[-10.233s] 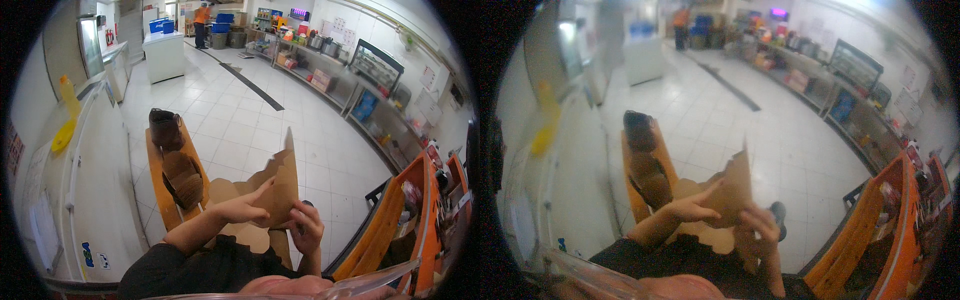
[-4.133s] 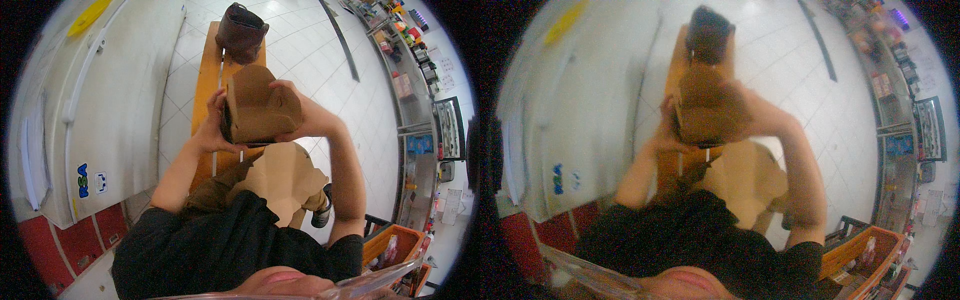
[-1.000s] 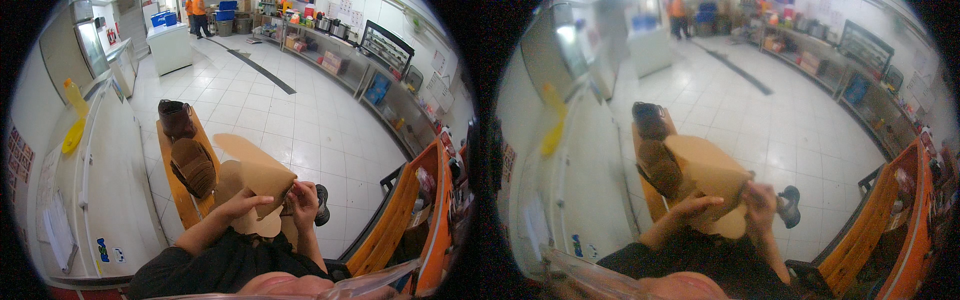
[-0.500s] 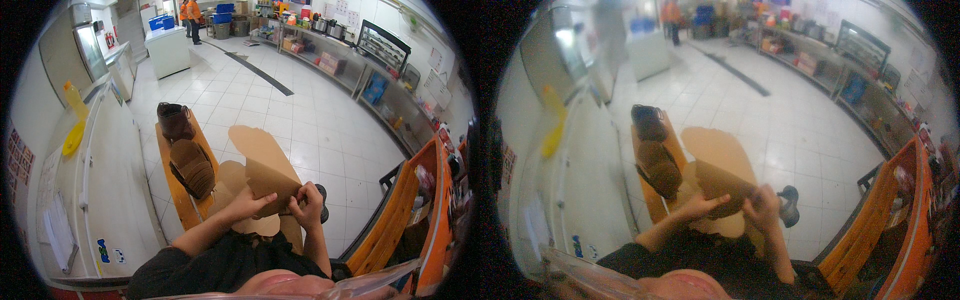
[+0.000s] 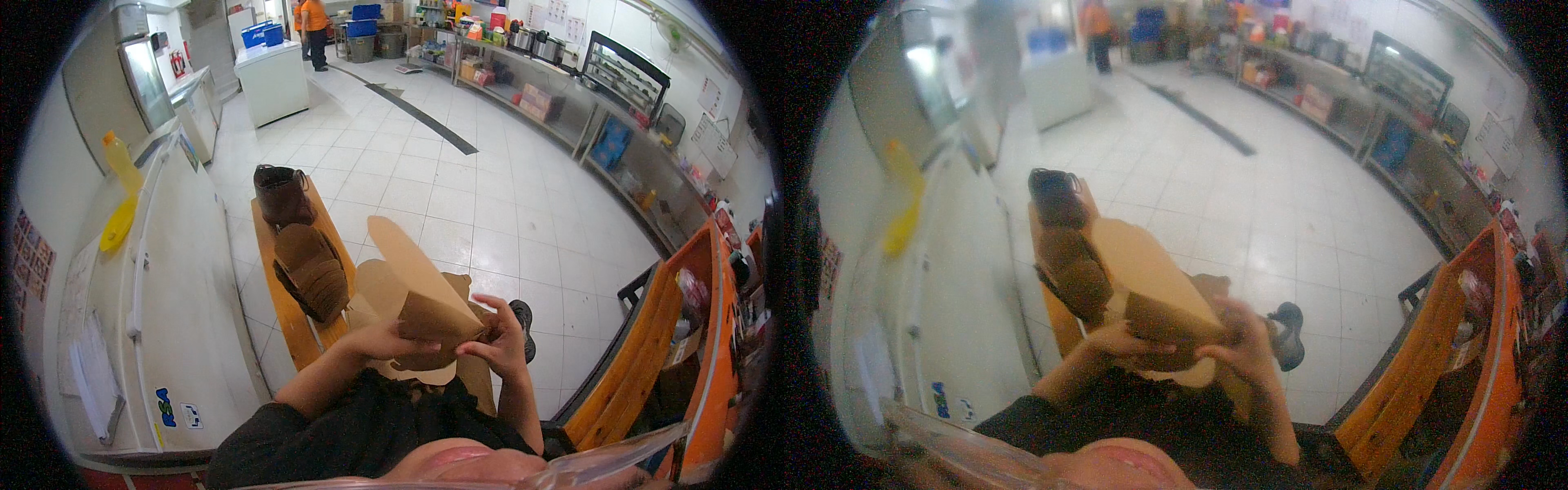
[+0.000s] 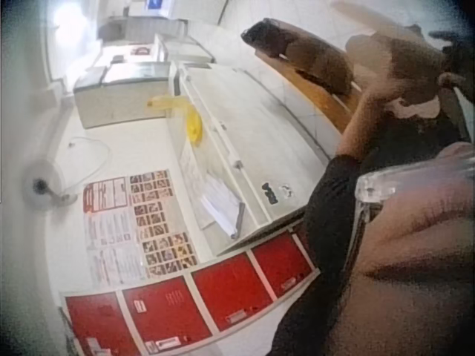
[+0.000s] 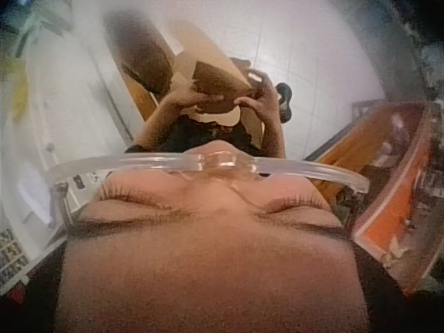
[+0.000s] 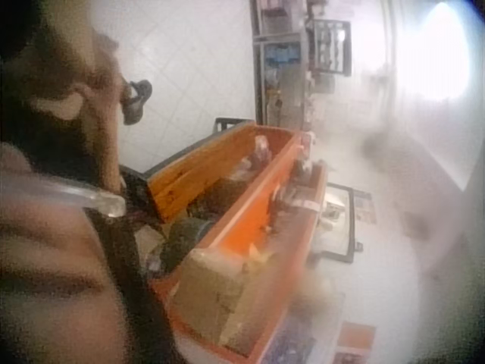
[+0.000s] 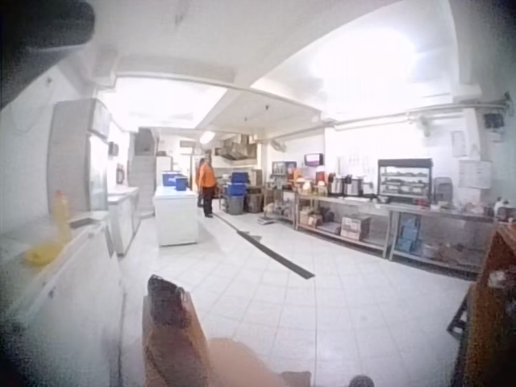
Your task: The person assembles several flat cardboard boxes by folding and interlocking the flaps. After stacking the assembled boxes, the person walks to a food counter, retrieves a plastic container, and uses a ladle to scoop cooked food from a metal tray into the container.
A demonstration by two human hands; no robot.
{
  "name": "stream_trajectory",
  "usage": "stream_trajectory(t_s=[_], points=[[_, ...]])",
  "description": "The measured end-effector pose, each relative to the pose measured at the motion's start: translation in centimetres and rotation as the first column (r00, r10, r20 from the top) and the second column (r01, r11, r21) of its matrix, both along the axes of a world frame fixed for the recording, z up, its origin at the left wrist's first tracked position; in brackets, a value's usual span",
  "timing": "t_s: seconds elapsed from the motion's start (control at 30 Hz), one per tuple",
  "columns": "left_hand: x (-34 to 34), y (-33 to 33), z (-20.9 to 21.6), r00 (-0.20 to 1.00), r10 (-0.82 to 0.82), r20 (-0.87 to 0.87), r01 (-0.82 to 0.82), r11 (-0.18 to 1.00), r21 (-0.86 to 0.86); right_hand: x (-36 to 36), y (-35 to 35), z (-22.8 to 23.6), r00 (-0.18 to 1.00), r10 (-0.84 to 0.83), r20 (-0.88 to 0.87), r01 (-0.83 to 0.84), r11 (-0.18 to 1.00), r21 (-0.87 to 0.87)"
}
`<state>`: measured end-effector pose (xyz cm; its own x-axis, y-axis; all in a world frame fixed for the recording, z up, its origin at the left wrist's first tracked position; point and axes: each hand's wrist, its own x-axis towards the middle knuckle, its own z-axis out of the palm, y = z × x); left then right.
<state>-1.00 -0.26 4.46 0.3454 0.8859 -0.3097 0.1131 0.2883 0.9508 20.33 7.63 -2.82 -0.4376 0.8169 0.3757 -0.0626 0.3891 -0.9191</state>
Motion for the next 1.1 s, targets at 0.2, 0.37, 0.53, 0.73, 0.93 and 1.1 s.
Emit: stream_trajectory(t_s=[0.2, 0.37, 0.53, 0.73, 0.93, 1.1], points=[[-1.9, 2.3, -5.0, 0.915, -0.366, -0.172, 0.404, 0.823, 0.399, -0.9, -0.8, 1.4, 0.909, -0.337, 0.247, 0.096, 0.744, 0.661], [-2.5, 3.1, -4.7, 0.807, -0.587, -0.067, 0.587, 0.783, 0.208, -1.0, -0.7, 1.3, 0.94, 0.001, 0.34, -0.186, 0.839, 0.511], [-2.0, 4.6, -5.3, 0.676, -0.714, -0.182, 0.721, 0.692, -0.033, -1.0, -1.4, 1.1, 0.929, 0.098, 0.356, -0.215, 0.927, 0.307], [-3.5, 2.0, -7.6, 0.907, 0.051, 0.419, 0.022, 0.986, -0.168, -1.0, -1.6, -0.1, 0.989, -0.148, 0.005, 0.147, 0.984, 0.101], [-0.7, 2.2, -4.5, 0.975, 0.159, 0.153, -0.15, 0.986, -0.066, -0.9, -1.0, 2.1, 0.965, -0.242, 0.101, 0.169, 0.87, 0.463], [0.5, 1.3, -2.0, 0.97, 0.214, 0.116, -0.192, 0.966, -0.173, 0.0, 0.0, 2.7, 0.976, -0.108, 0.192, -0.028, 0.805, 0.593]])
